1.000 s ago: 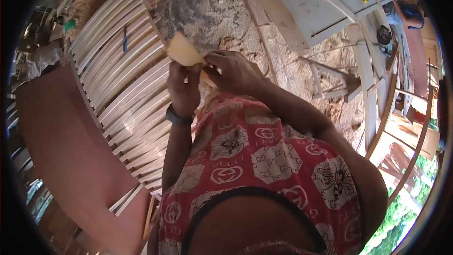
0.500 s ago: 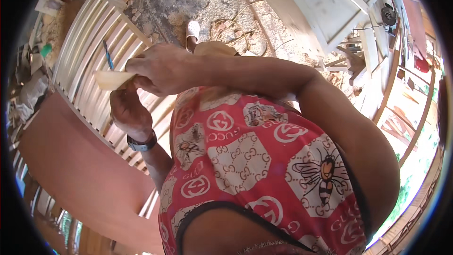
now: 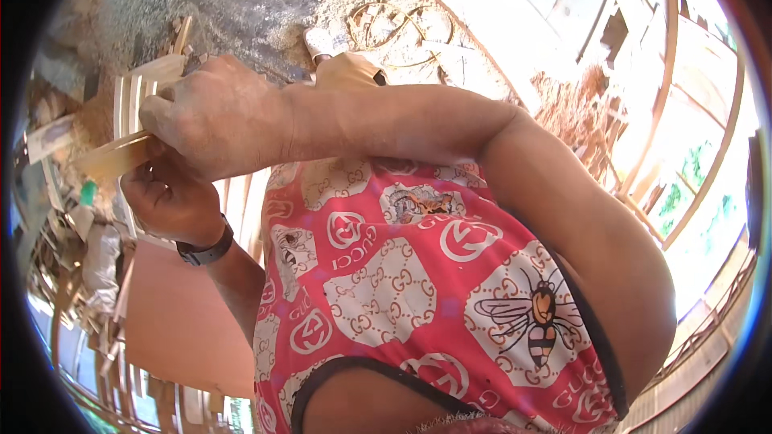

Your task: Measuring a door panel with a tape measure, marking measurements with a pencil, and hammering a wooden strip onto the panel.

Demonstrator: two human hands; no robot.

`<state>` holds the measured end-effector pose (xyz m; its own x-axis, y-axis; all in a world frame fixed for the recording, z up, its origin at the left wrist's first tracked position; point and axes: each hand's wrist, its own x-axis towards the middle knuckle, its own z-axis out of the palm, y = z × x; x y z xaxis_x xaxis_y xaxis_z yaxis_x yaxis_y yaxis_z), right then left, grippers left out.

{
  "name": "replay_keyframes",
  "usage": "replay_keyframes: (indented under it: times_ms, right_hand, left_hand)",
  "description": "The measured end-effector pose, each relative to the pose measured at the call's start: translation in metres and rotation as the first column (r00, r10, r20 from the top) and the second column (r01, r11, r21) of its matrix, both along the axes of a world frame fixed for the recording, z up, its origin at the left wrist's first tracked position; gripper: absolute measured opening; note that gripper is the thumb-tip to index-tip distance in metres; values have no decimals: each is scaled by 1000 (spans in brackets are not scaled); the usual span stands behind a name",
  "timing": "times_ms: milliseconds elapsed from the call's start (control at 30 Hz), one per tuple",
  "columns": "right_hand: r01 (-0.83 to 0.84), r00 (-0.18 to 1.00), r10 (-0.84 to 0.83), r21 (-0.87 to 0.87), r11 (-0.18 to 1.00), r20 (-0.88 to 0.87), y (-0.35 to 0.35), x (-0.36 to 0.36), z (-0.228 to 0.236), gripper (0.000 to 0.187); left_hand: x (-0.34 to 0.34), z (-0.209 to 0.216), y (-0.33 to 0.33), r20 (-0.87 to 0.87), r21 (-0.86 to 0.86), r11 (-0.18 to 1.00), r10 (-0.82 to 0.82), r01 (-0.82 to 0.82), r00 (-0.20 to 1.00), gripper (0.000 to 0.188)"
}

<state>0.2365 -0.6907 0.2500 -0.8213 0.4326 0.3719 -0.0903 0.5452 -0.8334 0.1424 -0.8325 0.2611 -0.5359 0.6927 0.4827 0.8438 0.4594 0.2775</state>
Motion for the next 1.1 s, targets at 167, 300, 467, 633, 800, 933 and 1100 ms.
replay_keyframes:
  times_ms: [167,300,467,633,800,933,1100]
  right_hand:
    - [234,971,-237,-68,970,-32,20,10,6,22]
    - [287,944,-266,-85,954,196,26,26,-6,21]
    - [468,882,-444,-179,865,158,12,26,-27,25]
    - [562,826,-527,-239,791,199,4,8,-33,15]
    - [588,809,-573,-210,781,133,11,-10,-42,17]
    - [514,857,-495,-175,840,144,24,-57,-116,47]
    - [96,582,-81,30,995,809,45,9,-401,17]
  left_hand:
    - [-13,-18,38,171,168,974,-180,151,969,28]
    - [-26,-35,59,438,297,905,-412,304,799,28]
    - [-44,-48,78,657,275,852,-505,445,560,31]
    - [-95,-63,89,717,245,773,-551,585,428,22]
    - [-158,-166,75,962,177,686,-272,706,23,22]
    - [-167,-307,68,439,-316,671,-523,670,731,30]
    - [-103,-456,62,990,84,927,-37,-366,134,38]
